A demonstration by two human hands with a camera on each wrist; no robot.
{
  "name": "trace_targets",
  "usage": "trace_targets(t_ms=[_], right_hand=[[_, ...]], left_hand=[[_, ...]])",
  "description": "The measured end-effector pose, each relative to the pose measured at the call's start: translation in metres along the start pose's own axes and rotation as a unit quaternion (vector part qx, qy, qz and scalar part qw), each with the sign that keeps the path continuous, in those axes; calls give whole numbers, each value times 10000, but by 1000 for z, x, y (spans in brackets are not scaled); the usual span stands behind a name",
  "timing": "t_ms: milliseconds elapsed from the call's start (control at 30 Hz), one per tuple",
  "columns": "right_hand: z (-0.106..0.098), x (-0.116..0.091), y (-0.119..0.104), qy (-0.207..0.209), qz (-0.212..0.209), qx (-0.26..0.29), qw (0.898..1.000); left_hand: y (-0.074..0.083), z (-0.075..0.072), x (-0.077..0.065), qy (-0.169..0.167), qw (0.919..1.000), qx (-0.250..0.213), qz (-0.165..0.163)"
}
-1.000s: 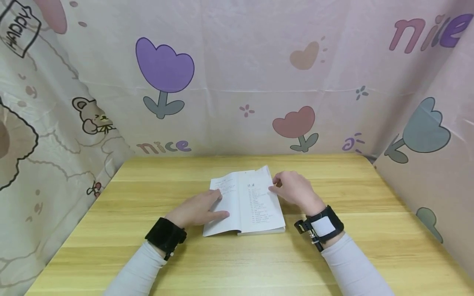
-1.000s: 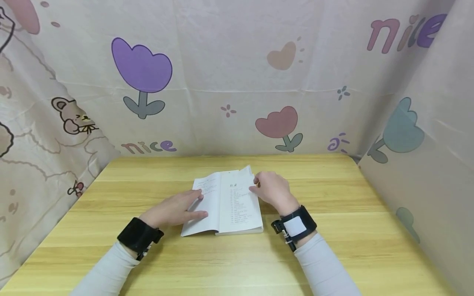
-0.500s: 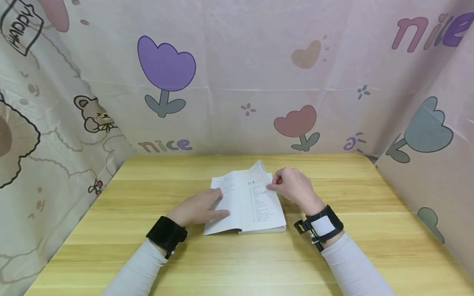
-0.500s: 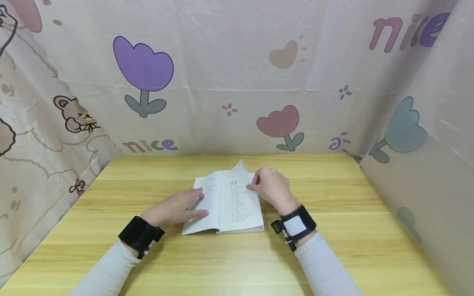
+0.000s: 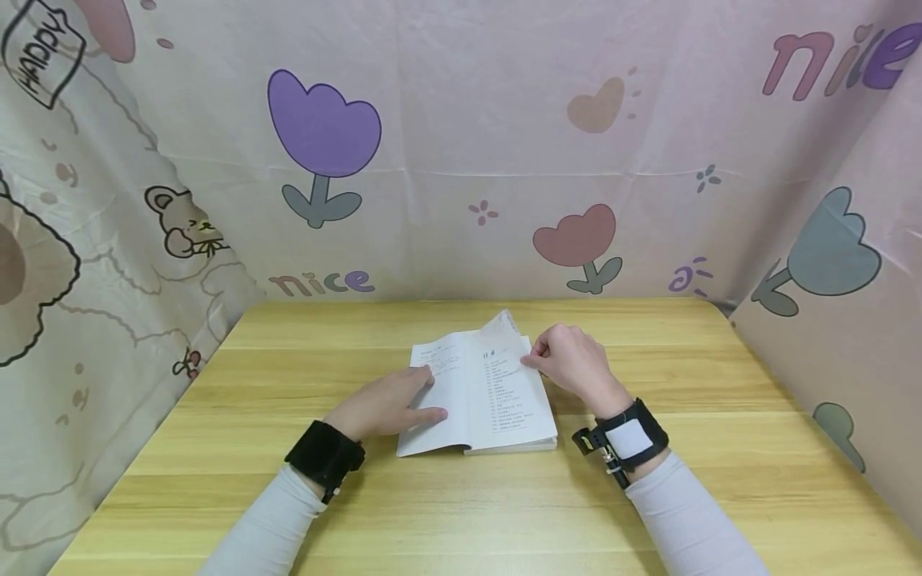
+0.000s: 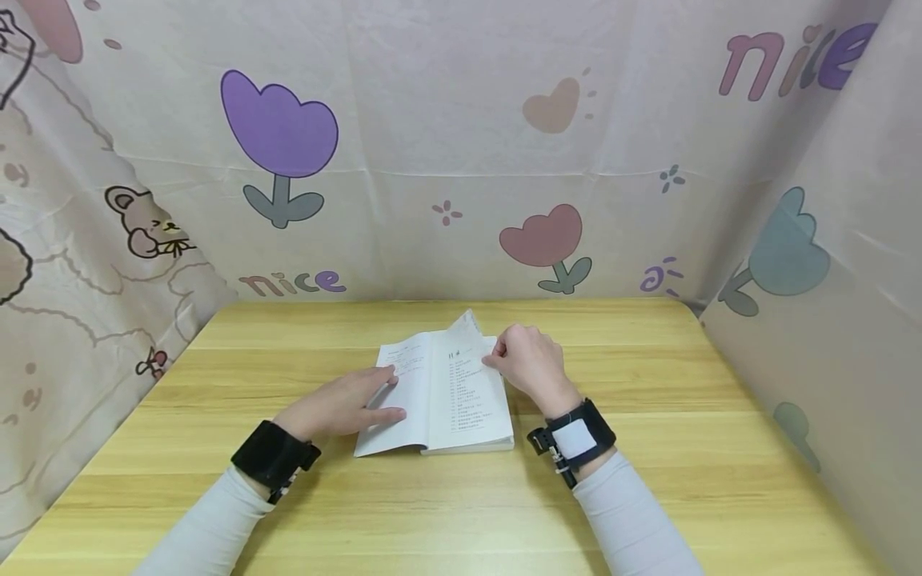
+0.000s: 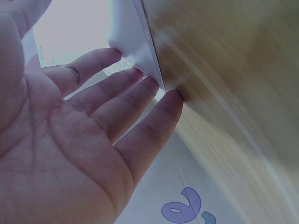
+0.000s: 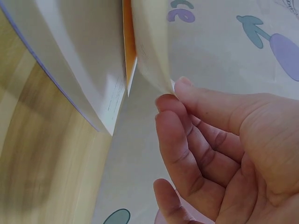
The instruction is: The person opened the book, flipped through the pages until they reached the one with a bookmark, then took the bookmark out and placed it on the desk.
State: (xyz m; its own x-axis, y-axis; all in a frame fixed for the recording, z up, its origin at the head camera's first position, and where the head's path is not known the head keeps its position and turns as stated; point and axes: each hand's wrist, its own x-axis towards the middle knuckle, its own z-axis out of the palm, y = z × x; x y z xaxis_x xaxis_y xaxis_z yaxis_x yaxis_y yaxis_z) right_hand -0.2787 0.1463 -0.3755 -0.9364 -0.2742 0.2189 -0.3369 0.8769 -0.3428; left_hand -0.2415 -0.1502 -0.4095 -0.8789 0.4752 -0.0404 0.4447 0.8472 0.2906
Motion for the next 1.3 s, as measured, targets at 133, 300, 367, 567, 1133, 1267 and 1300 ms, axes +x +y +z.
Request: trace_targets(t_ms=[133,300,367,567,1133,1267,1300], right_hand=[[1,0,0,-9,10,-32,10000],[2,0,-1,-27,167,48,9998],[2,0,-1,-54,254,105,9996],[3,1,0,-71,333,133,9993],[3,1,1,-219,179,-27,9996],[1,1,-1,-313,107,74,9994],[1,1,-2,-331,77,113,9994]], left_hand=[[0,0,0,-22,10000,-7,-12],[-1,0,0,-42,10000,-5,-23],[0,0,0,-42,10000,13,-30],[0,0,1,-19,10000,-5,-30],[-1,-1,0,-35,9999,-104,28],[-1,-1,-1,-59,9999,-112,10],[0,-1,-1,-58,9999,-107,1]])
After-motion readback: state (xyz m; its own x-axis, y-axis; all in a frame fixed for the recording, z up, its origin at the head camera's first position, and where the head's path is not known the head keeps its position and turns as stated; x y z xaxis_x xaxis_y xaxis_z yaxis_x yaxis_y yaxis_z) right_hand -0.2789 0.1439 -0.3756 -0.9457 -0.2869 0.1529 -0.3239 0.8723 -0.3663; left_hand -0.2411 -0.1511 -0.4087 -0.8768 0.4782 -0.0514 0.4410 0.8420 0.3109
